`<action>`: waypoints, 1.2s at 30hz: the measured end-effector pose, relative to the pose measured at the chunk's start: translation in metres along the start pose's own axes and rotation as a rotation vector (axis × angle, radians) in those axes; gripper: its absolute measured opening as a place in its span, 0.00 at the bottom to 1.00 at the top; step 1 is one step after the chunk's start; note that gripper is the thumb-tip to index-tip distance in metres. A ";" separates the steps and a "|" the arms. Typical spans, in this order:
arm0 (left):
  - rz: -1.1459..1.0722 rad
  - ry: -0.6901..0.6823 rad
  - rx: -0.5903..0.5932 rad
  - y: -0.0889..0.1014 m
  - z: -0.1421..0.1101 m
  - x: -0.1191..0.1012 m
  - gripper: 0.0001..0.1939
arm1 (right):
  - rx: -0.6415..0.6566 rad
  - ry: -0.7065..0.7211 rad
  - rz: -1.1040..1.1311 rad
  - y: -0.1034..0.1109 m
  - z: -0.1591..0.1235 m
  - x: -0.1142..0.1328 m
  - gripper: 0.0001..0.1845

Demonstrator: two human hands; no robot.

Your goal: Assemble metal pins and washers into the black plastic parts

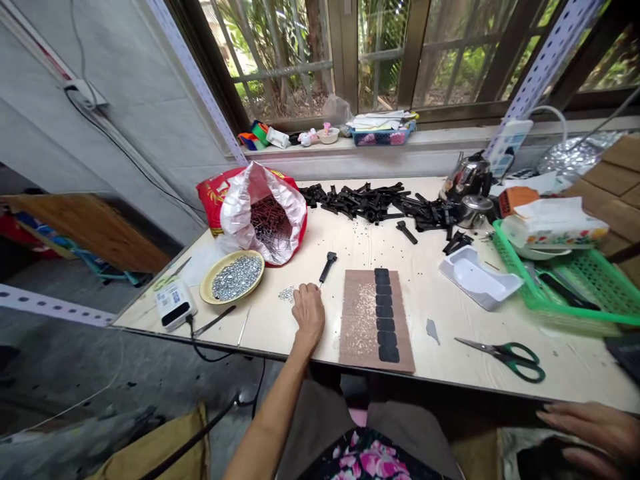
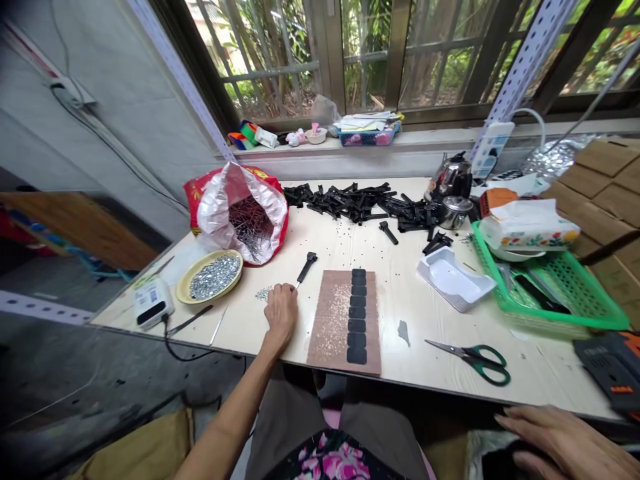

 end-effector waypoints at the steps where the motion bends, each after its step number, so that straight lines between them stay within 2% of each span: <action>1: -0.004 0.010 0.004 -0.001 0.003 0.002 0.11 | 0.048 0.026 -0.018 -0.002 0.015 0.007 0.13; 4: -0.036 0.039 -0.006 0.002 0.006 0.010 0.12 | 0.267 0.161 -0.058 -0.017 0.093 0.046 0.16; 6: -0.055 0.051 0.013 0.005 0.004 0.016 0.12 | 0.305 0.323 -0.032 -0.040 0.154 0.079 0.16; 8: -0.090 0.052 0.021 0.008 0.001 0.021 0.13 | 0.281 0.462 -0.039 -0.079 0.209 0.105 0.16; 10: -0.156 0.058 -0.021 0.009 0.000 0.025 0.14 | 0.247 0.596 -0.074 -0.129 0.254 0.122 0.15; 14: -0.442 0.107 -0.215 0.010 0.012 0.035 0.12 | 0.329 0.790 -0.158 -0.226 0.311 0.135 0.12; 16: -0.533 0.119 -0.279 0.010 0.026 0.039 0.11 | 0.404 0.848 -0.181 -0.258 0.327 0.137 0.08; 18: -0.567 0.129 -0.310 0.011 0.040 0.041 0.11 | 0.431 0.874 -0.200 -0.274 0.339 0.136 0.09; 21: -0.646 0.137 -0.340 0.017 0.055 0.035 0.13 | 0.327 0.882 -0.212 -0.269 0.356 0.134 0.13; 24: -0.678 0.104 -0.429 0.025 0.059 0.018 0.14 | 0.200 0.810 -0.259 -0.243 0.375 0.127 0.14; 26: -0.636 -0.005 -0.472 0.029 0.060 0.003 0.15 | 0.156 0.754 -0.317 -0.224 0.384 0.121 0.14; 28: -0.605 -0.164 -0.445 0.026 0.062 -0.012 0.17 | 0.153 0.777 -0.359 -0.207 0.386 0.116 0.15; 30: -0.618 -0.267 -0.331 0.017 0.066 -0.025 0.20 | 0.182 0.846 -0.383 -0.195 0.380 0.112 0.16; 31: -0.643 -0.281 -0.238 0.012 0.069 -0.030 0.22 | 0.191 0.877 -0.393 -0.190 0.376 0.110 0.16; 34: -0.790 -0.209 0.134 -0.003 0.073 -0.041 0.26 | 0.172 0.905 -0.392 -0.180 0.366 0.102 0.17; 36: -0.911 -0.114 0.270 -0.002 0.070 -0.042 0.28 | 0.121 0.870 -0.338 -0.173 0.362 0.095 0.17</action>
Point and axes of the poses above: each hand's wrist, its own z-axis towards the middle knuckle, its own y-axis out of the back of the hand, x = y × z, the point moved 2 cm from there along z, towards the middle knuckle, and after that the axes turned 11 degrees about z, right-handed, at the moved point
